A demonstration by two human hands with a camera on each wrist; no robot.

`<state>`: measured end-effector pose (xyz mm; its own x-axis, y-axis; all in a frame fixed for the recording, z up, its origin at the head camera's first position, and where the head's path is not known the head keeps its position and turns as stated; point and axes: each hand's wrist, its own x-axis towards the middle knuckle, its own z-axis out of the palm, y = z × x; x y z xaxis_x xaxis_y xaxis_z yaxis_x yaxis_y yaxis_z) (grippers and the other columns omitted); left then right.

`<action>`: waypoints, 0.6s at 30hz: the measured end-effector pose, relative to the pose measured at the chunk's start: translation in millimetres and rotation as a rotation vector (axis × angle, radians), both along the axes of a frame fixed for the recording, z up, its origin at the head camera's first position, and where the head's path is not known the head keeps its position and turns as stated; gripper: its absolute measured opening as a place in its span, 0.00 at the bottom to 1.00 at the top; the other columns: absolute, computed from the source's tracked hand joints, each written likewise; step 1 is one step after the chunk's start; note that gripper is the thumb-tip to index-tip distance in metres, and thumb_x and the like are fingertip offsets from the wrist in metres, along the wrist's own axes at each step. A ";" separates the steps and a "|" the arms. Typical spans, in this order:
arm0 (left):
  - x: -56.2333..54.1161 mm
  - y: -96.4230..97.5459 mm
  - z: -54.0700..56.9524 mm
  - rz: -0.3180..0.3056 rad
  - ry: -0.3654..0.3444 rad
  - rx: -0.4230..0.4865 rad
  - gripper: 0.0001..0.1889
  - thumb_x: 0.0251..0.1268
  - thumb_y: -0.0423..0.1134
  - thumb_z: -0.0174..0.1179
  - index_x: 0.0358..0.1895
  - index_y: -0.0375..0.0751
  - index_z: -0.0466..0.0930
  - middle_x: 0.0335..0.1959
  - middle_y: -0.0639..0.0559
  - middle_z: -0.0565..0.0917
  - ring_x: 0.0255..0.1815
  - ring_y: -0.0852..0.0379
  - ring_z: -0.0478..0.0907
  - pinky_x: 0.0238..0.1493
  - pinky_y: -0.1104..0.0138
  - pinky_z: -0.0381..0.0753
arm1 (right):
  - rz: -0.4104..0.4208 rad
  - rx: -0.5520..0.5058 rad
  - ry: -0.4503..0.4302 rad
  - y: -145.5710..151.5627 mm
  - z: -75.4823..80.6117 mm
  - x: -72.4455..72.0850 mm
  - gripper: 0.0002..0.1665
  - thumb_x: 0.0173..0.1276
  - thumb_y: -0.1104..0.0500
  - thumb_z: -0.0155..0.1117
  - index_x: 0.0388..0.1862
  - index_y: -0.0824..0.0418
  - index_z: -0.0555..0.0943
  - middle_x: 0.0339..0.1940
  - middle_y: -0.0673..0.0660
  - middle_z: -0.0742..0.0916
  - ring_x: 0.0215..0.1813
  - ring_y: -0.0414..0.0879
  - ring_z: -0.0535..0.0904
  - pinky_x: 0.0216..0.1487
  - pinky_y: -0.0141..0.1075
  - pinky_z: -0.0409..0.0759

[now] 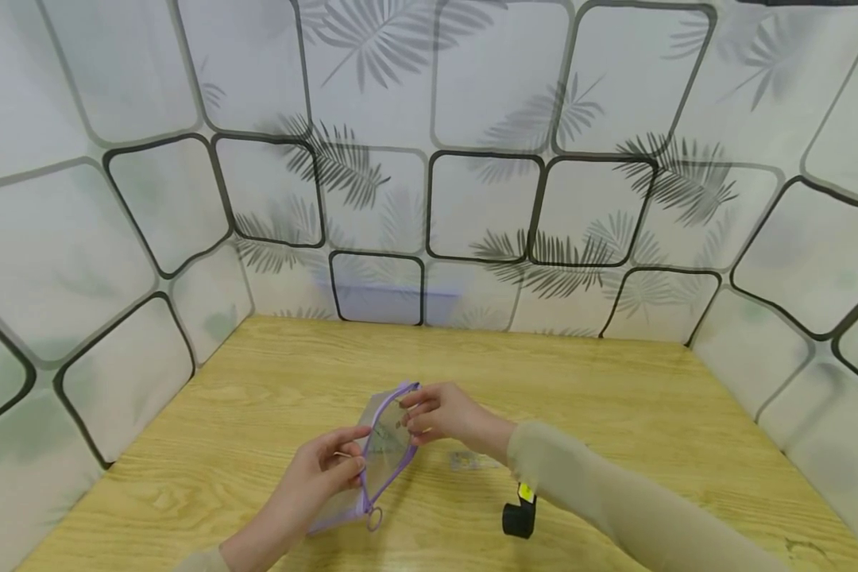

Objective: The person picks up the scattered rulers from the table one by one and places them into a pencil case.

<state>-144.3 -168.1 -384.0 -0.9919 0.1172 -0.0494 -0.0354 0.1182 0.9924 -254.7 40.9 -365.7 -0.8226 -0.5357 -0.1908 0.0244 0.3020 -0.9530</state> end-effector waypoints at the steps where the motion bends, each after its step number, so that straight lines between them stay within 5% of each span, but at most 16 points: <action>1: -0.1 0.0 -0.1 -0.001 0.001 -0.001 0.27 0.69 0.32 0.56 0.69 0.26 0.65 0.41 0.51 0.74 0.39 0.64 0.78 0.44 0.72 0.85 | 0.000 0.001 0.002 -0.2 0.2 0.2 0.23 0.67 0.71 0.60 0.61 0.72 0.75 0.50 0.67 0.86 0.44 0.52 0.86 0.43 0.38 0.89; 11: 0.1 0.5 -0.5 -0.007 -0.004 -0.001 0.27 0.70 0.32 0.56 0.69 0.26 0.65 0.40 0.52 0.74 0.40 0.63 0.77 0.44 0.71 0.85 | 0.007 -0.002 0.017 0.2 1.6 2.9 0.23 0.66 0.72 0.61 0.61 0.73 0.75 0.49 0.68 0.86 0.45 0.53 0.86 0.44 0.39 0.89; 18: 0.6 -0.7 -0.6 -0.032 -0.005 0.006 0.27 0.71 0.32 0.55 0.70 0.26 0.63 0.41 0.53 0.73 0.39 0.63 0.77 0.45 0.72 0.85 | 0.037 0.102 0.189 4.7 0.4 4.0 0.24 0.66 0.65 0.63 0.61 0.72 0.77 0.56 0.70 0.82 0.50 0.47 0.82 0.51 0.40 0.86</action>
